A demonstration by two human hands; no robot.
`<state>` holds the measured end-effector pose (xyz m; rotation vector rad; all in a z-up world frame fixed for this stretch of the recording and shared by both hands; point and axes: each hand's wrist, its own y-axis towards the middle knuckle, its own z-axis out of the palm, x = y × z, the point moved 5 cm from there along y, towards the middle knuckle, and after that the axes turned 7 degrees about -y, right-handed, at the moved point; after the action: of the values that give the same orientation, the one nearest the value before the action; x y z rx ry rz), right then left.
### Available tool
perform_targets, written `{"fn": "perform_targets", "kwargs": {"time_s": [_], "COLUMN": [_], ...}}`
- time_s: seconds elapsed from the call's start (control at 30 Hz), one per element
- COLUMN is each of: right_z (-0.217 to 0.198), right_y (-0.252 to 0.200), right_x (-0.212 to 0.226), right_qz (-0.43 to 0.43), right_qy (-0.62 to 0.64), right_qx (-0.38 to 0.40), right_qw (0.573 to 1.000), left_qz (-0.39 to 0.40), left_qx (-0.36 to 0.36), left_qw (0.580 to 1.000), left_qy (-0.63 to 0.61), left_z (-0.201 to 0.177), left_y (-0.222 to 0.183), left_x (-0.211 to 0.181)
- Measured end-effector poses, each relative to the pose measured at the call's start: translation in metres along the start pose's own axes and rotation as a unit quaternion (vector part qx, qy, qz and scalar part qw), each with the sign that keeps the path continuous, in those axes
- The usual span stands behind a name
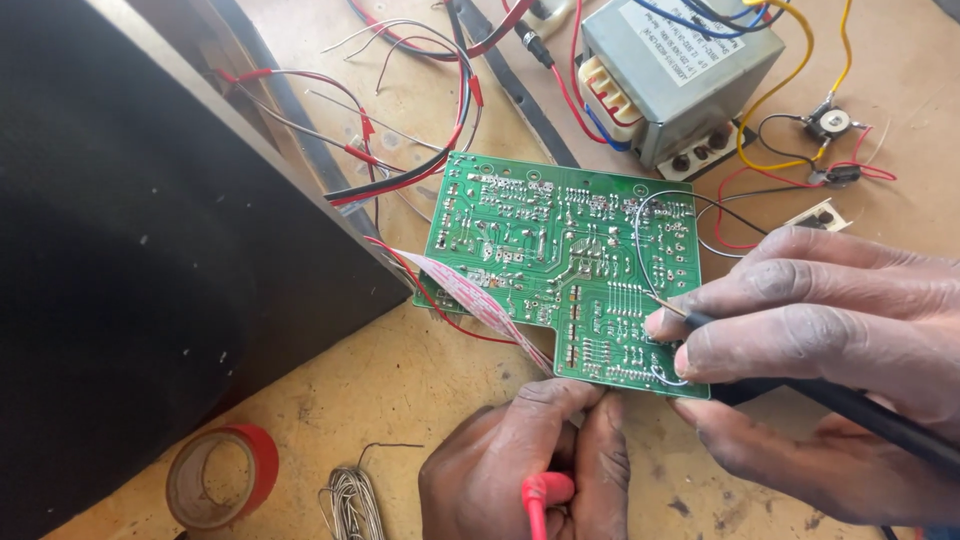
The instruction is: Repairing a circuit board by testing components with a multimeter and soldering connections
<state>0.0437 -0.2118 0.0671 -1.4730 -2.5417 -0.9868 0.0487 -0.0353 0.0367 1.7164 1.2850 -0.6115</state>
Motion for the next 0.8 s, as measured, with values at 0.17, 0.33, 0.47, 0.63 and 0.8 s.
{"fn": "perform_targets", "kwargs": {"time_s": [0.17, 0.33, 0.47, 0.63, 0.8], "right_z": [0.001, 0.004, 0.007, 0.009, 0.013], "right_y": [-0.001, -0.002, -0.003, -0.002, -0.002], "right_x": [-0.004, -0.007, -0.01, -0.011, -0.013], "right_qz": [-0.005, 0.002, 0.004, 0.008, 0.008], "right_qy": [-0.003, -0.001, 0.006, 0.008, 0.012], "right_qx": [0.001, 0.002, 0.02, 0.007, -0.001], "right_qw": [1.0, 1.0, 1.0, 1.0, 1.0], "left_qz": [-0.019, -0.043, -0.046, -0.02, -0.009], "left_qx": [-0.02, -0.034, -0.023, -0.01, -0.003], "left_qw": [0.999, 0.998, 0.998, 1.0, 1.0], "left_qy": [-0.02, -0.022, -0.024, -0.01, -0.016], "left_z": [0.003, 0.005, 0.005, 0.006, 0.008], "left_y": [0.0, 0.0, 0.001, 0.004, 0.006], "left_x": [0.0, 0.004, 0.007, 0.007, 0.008]}}
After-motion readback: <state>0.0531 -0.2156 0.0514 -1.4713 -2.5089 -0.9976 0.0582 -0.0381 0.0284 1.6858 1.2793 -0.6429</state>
